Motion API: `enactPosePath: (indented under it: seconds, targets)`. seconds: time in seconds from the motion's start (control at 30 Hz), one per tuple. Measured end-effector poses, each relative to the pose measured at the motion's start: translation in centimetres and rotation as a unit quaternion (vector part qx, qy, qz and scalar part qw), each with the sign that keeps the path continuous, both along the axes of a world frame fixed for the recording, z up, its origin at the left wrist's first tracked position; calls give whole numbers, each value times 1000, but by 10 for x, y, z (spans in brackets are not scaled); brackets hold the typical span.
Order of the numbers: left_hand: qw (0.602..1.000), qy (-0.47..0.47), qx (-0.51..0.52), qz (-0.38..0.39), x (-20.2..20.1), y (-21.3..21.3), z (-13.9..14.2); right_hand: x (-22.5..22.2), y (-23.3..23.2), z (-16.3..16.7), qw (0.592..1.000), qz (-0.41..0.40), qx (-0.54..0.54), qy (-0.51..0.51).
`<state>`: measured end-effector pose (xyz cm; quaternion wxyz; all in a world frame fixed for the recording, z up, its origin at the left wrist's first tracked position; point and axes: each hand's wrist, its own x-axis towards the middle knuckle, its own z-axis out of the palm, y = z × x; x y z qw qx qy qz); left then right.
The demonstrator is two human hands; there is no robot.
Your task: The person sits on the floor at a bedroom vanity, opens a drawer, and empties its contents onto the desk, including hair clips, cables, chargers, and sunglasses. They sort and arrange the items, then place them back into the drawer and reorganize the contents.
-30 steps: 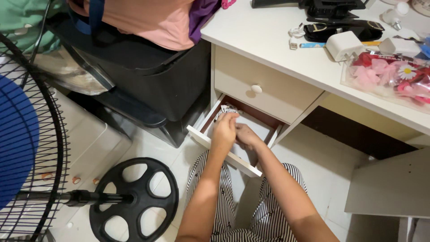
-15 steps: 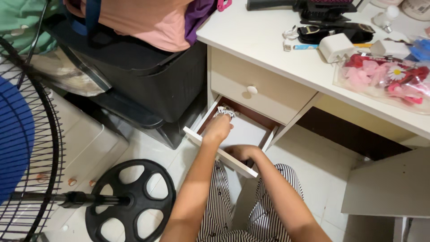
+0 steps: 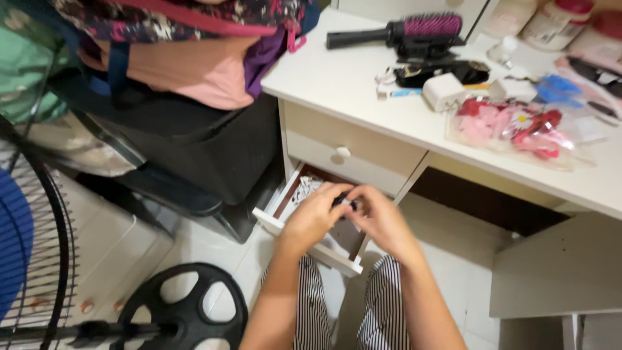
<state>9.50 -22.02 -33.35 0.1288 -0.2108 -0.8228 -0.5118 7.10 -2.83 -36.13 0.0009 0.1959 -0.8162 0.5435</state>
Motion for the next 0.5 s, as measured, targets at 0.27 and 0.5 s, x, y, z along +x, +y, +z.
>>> enactPosePath:
  seconds: [0.27, 0.5]
  targets:
    - [955, 266, 96, 90, -32, 29, 117, -12, -2, 160, 902, -170, -4, 397]
    - [924, 310, -39, 220, -94, 33, 132, -51, -25, 187, 812, -145, 102, 556]
